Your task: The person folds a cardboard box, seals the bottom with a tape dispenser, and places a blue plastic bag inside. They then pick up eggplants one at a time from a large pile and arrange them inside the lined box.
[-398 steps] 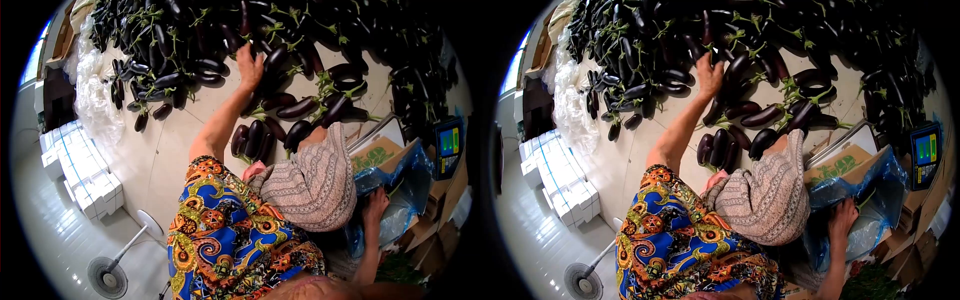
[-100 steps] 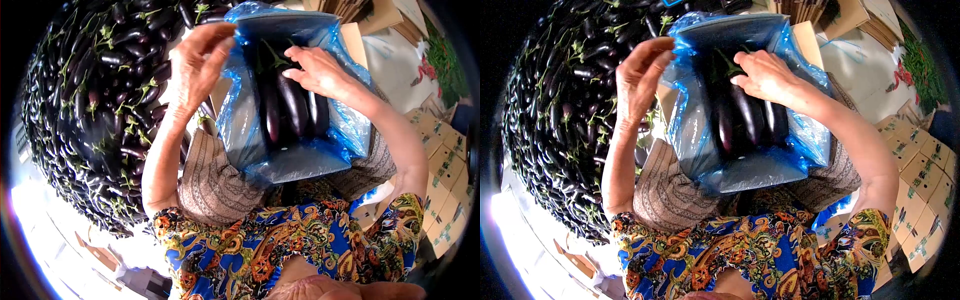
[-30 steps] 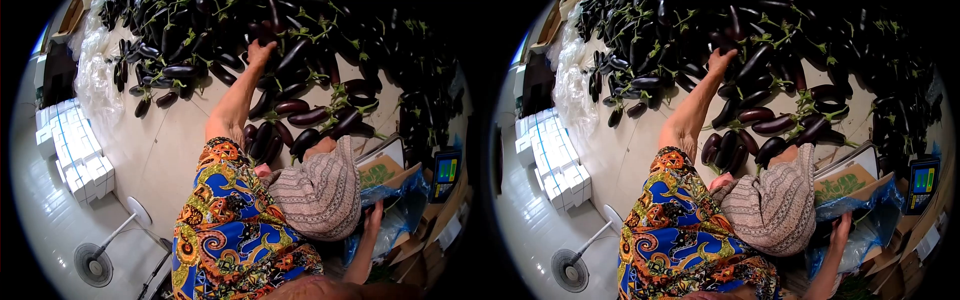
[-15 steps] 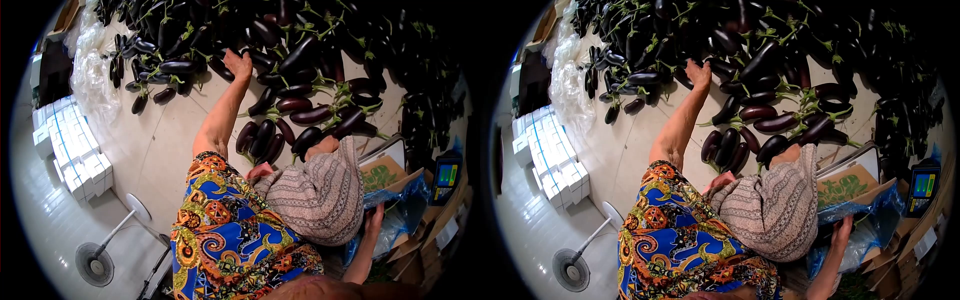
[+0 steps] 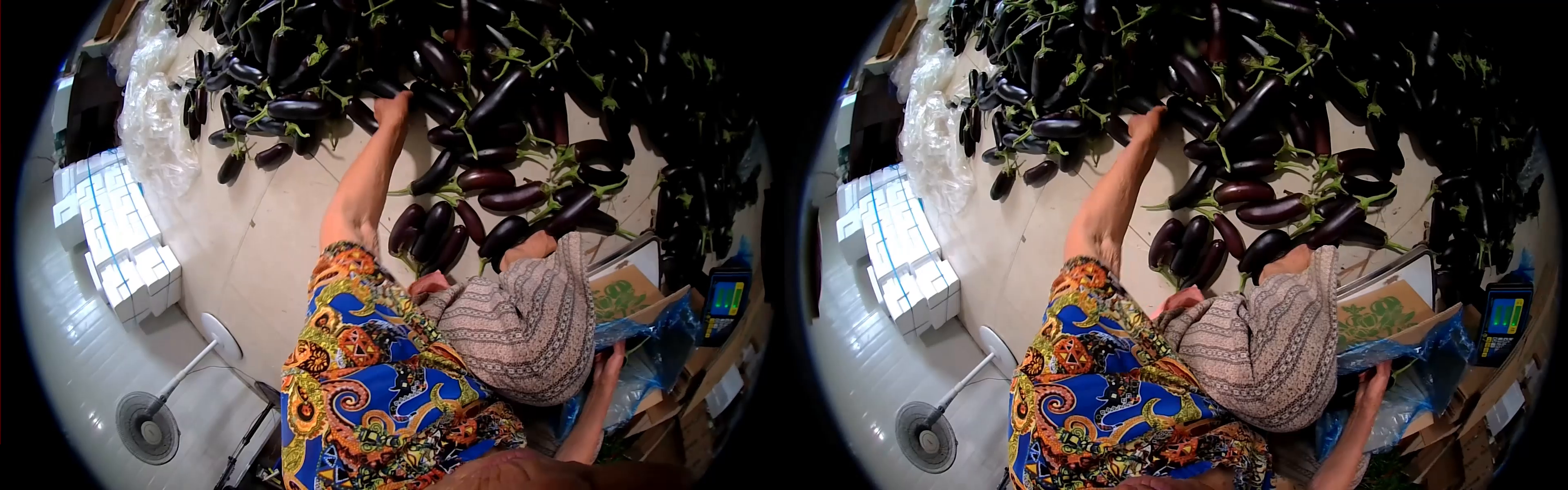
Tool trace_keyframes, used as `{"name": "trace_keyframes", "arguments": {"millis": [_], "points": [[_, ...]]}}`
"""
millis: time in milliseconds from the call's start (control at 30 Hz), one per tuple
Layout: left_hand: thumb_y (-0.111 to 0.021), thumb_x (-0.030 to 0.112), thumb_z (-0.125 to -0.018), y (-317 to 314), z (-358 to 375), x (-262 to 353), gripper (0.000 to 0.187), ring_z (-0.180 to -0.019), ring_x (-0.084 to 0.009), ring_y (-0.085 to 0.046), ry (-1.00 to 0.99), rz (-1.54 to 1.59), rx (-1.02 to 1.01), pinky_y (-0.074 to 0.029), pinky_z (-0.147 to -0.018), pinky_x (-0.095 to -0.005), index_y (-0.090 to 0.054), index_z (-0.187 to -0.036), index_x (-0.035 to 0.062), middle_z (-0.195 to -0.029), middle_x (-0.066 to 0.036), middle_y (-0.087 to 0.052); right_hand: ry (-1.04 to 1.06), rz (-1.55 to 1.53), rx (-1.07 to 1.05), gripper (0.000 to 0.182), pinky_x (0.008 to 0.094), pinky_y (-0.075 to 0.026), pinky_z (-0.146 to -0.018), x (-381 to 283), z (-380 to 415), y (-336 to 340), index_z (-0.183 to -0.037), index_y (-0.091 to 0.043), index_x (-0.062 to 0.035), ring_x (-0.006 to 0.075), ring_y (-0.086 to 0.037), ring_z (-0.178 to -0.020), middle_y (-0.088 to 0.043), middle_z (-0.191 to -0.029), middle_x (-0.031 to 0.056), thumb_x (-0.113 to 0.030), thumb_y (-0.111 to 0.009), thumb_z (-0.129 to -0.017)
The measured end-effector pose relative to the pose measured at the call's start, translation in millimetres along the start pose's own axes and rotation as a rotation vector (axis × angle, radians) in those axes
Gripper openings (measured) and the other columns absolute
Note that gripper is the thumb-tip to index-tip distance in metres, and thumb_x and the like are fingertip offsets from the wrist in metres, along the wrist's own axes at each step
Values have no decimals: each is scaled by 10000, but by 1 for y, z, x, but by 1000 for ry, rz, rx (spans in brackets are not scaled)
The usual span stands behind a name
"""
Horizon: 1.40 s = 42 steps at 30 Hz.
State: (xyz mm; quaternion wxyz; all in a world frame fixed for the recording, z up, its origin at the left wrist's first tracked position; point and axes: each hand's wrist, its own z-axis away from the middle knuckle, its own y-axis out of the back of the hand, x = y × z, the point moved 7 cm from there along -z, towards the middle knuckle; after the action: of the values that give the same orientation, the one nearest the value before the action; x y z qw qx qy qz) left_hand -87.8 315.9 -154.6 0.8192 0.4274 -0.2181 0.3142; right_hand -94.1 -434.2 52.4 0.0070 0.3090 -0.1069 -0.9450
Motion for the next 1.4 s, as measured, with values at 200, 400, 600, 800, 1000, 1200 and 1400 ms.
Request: {"name": "trace_keyframes", "arguments": {"millis": [200, 400, 600, 800, 1000, 1200, 1400], "points": [[-673, 191, -819, -2, 132, -69, 258, -742, -128, -494, 174, 411, -711, -426, -653, -320, -498, -984, 99, -787, -19, -496, -58, -96, 173, 458, 198, -454, -715, 2, -1, -12, -1397, -447, -141, 74, -561, -973, -593, -1162, -40, -214, -515, -950], [-727, 138, -787, -32, 134, -108, 140, -730, -139, -557, 167, 534, -911, -484, -664, -295, -614, -851, 84, -802, -28, -619, 77, -76, 74, 411, 198, -434, -656, 29, -22, 4, -1374, -465, -82, 76, -556, -802, -620, -1072, 8, -196, -458, -980], [-695, 98, -743, -19, 199, -65, 614, -1147, -257, -529, -14, 463, -1340, -409, -1007, -446, -488, -1321, 94, -1217, -64, -573, 81, -79, 110, 1022, 374, -161, -1167, 8, 40, 8, -1477, -85, 97, 304, -215, -1432, -208, -1534, 252, -434, -686, -843], [-712, 121, -741, -26, 227, -18, 621, -1165, -264, -517, -32, 427, -1374, -406, -1014, -454, -490, -1320, 93, -1224, -72, -571, 163, 581, 269, 698, 355, -442, -903, 8, 45, 17, -1231, -450, 67, 292, -580, -1049, -587, -1159, 246, -477, -662, -847], [-729, 144, -739, -19, 252, 79, 630, -1183, -271, -506, -176, 504, -1428, -403, -1020, -462, -491, -1320, 91, -1231, -79, -570, 335, 883, 460, 704, 480, -520, -702, -48, 44, -17, -1037, -478, 136, 433, -649, -784, -626, -827, 316, -534, -601, -862], [-747, 168, -737, -29, 298, 126, 640, -1201, -278, -494, -237, 507, -1516, -399, -1027, -470, -493, -1319, 90, -1237, -86, -568, 376, 1117, 400, 782, 469, -544, -600, -57, 50, -28, -1113, -463, 203, 414, -660, -667, -645, -705, 265, -548, -531, -907], [-764, 191, -735, -64, 342, 92, 651, -1219, -285, -483, -92, 458, -1608, -396, -1034, -478, -494, -1319, 88, -1244, -93, -567, 526, 1183, 459, 608, 432, -509, -489, -77, 91, -21, -891, -576, 64, 359, -646, -578, -603, -581, 199, -542, -530, -912]]}}
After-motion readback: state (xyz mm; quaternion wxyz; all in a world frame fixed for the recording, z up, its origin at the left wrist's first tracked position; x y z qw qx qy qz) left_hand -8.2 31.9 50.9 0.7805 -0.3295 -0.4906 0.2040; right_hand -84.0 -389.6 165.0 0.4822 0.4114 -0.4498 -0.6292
